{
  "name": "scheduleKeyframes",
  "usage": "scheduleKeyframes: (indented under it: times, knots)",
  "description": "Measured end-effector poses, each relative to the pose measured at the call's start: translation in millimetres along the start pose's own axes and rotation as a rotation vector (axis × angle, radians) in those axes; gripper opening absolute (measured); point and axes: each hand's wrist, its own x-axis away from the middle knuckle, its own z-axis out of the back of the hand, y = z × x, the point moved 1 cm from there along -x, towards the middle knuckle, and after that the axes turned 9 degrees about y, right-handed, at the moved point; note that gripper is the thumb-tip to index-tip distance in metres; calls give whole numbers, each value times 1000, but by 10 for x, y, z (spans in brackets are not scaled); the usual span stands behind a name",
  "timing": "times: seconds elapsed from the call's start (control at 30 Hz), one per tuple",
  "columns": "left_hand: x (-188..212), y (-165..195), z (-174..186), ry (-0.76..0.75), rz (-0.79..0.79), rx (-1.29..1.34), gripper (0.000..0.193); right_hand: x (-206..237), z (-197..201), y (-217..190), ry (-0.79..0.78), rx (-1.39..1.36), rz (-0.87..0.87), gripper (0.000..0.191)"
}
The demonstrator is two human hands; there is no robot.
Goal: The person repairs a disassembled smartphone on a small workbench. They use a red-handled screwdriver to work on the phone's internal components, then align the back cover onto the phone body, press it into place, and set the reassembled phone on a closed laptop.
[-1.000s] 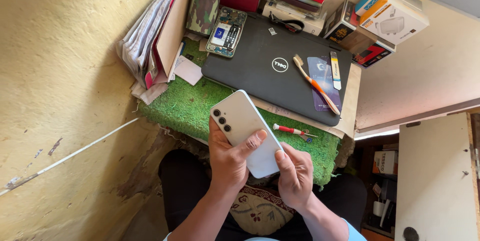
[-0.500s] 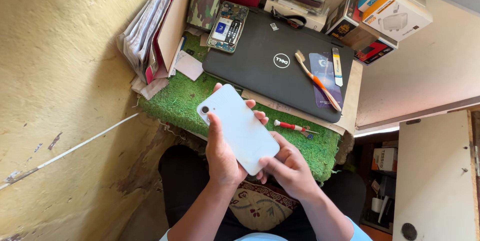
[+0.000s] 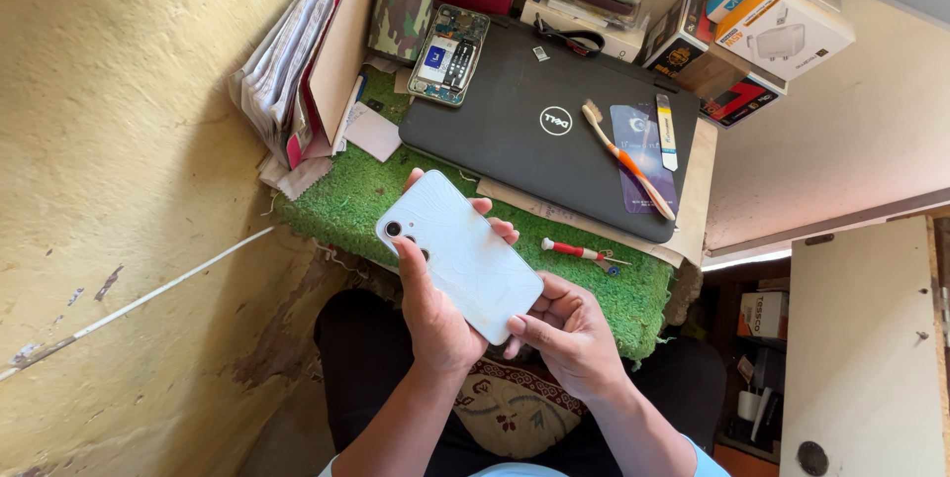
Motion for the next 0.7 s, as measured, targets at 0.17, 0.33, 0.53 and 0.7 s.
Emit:
scheduleKeyframes:
  times: [0.17, 0.33, 0.53, 0.7]
  knots:
    - [2, -21, 12, 13, 21, 10, 87, 34, 26, 61, -4, -54, 52, 25]
    - [-47, -35, 63, 3, 2, -32, 92, -42, 20, -90, -64, 30, -37, 30]
    - [-101, -119, 162, -91, 81, -169, 96, -211, -15, -442, -6, 338, 315, 43]
    - [-86, -202, 220, -196, 96, -339, 97, -418, 30, -480, 16, 490, 417, 25]
